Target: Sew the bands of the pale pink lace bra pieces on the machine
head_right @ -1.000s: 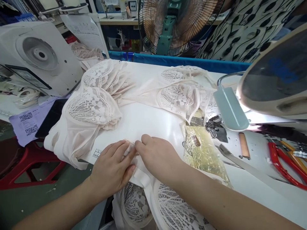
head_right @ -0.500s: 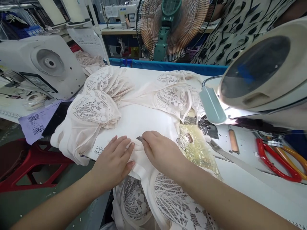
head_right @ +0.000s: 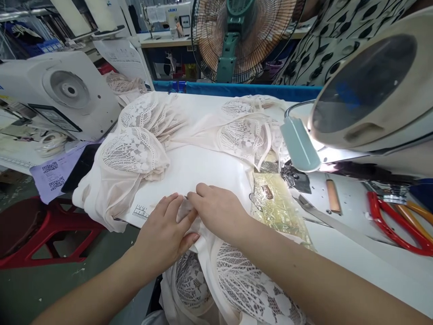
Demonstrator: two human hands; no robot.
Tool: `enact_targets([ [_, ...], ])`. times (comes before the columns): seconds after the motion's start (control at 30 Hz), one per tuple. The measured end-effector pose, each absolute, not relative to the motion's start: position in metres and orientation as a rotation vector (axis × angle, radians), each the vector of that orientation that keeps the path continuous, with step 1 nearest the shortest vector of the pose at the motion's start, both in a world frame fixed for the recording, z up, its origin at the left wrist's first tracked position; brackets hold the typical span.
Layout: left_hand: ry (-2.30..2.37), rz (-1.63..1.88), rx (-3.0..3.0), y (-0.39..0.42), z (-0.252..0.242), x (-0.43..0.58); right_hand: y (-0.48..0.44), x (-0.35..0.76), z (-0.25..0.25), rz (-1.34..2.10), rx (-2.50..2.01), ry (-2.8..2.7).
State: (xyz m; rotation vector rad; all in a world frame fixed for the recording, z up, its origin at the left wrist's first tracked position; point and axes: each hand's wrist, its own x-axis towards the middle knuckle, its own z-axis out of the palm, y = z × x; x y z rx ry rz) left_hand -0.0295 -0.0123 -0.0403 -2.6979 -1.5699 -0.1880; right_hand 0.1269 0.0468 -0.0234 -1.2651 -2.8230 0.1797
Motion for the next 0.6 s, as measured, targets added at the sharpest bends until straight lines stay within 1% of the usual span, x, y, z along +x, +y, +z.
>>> enact_targets([
  [0.13,-1.564,-0.19,-2.681,-0.011,-0.039,-0.029,0.046,0.132,-0.02,0.172,-1.188,-2.878],
  [0.3,-1.529,-0.243,-2.64,-0.012,-0.04,-0.029,0.043,0.146,-0.016,0.152,-1.2,-2.931],
  [0.5,-1.523,-0.254,-2.624,-0.012,-0.042,-0.028,0.036,0.161,-0.006,0.142,-1.306,-2.978],
  [0.6,-1.535,-0.227,-2.624,-0.012,-0.041,-0.028,0.033,0.165,0.0,0.133,-1.387,-2.894],
])
